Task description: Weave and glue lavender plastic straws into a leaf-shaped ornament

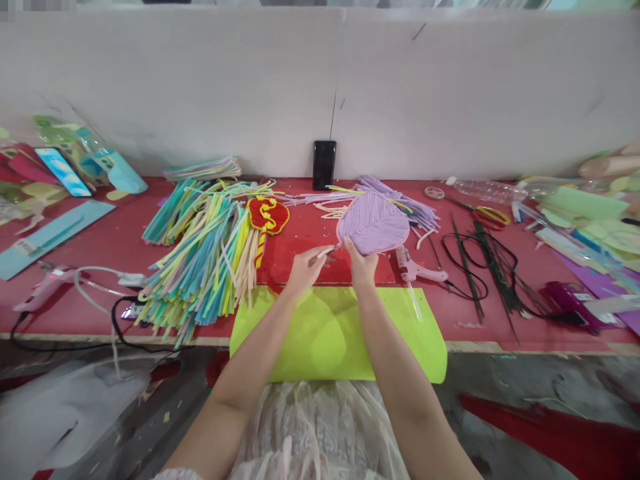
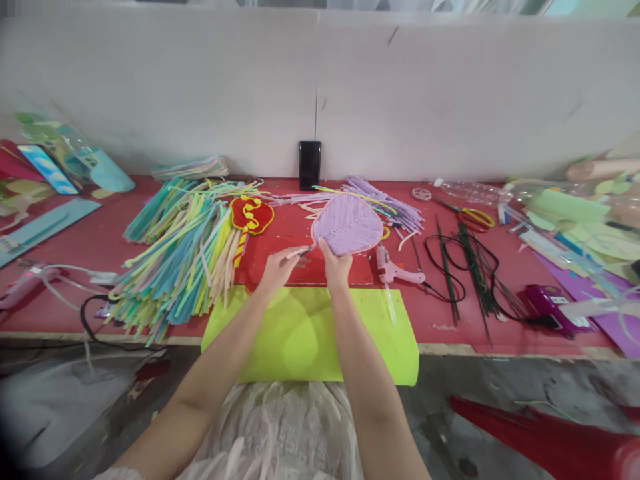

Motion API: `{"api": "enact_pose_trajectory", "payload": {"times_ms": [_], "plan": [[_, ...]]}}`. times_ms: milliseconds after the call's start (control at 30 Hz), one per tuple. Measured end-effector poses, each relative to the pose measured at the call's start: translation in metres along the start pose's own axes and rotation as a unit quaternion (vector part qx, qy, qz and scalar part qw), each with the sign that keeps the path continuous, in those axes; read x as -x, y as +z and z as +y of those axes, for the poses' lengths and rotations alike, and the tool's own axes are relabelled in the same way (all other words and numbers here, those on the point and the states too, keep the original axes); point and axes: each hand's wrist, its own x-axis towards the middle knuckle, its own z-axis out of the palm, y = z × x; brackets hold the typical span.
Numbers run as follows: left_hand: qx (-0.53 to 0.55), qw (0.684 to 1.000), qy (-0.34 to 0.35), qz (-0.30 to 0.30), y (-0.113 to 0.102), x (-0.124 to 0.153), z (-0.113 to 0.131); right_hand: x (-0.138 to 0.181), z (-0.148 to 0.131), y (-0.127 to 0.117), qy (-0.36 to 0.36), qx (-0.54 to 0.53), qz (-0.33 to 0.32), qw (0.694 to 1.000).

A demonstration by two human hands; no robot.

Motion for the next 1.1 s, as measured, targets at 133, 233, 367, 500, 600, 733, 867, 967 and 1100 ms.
{"api": "enact_pose_trajectory", "payload": {"times_ms": [133,233,367,500,600,733,867,967,1100], "plan": [[0.148,0.982,-0.112,-0.021,-0.006,-0.006,0.002,0.002,-0.006,0.0,0.001,-0.004,-0.01,1.0],[0.13,0.981,-0.146,-0.004,-0.009,-0.008,0.001,0.003,-0.005,0.0,-0.004,0.001,-0.018,1.0],[0.09,0.989,-0.119,0.012,-0.01,-0.009,-0.004,0.003,-0.001,0.0,-0.018,0.005,-0.04,0.999],[0.091,0.992,-0.084,0.01,-0.009,-0.01,-0.008,0.004,-0.001,0.0,-0.035,-0.007,-0.064,0.997],[0.054,0.996,-0.074,0.012,-0.008,-0.01,-0.007,0.006,-0.002,-0.001,-0.036,0.0,-0.078,0.996],[0.006,0.999,-0.048,0.024,-0.006,-0.008,-0.007,0.006,-0.003,-0.001,-0.036,-0.001,-0.081,0.996],[-0.033,0.998,-0.034,0.029,-0.005,-0.007,-0.01,0.007,-0.004,0.0,-0.025,-0.01,-0.087,0.996],[-0.06,0.997,-0.025,0.039,-0.005,-0.007,-0.012,0.007,-0.005,0.001,-0.013,-0.036,-0.092,0.995],[-0.099,0.993,-0.007,0.058,-0.006,-0.008,-0.015,0.008,-0.006,0.002,-0.001,-0.07,-0.076,0.995]]}}
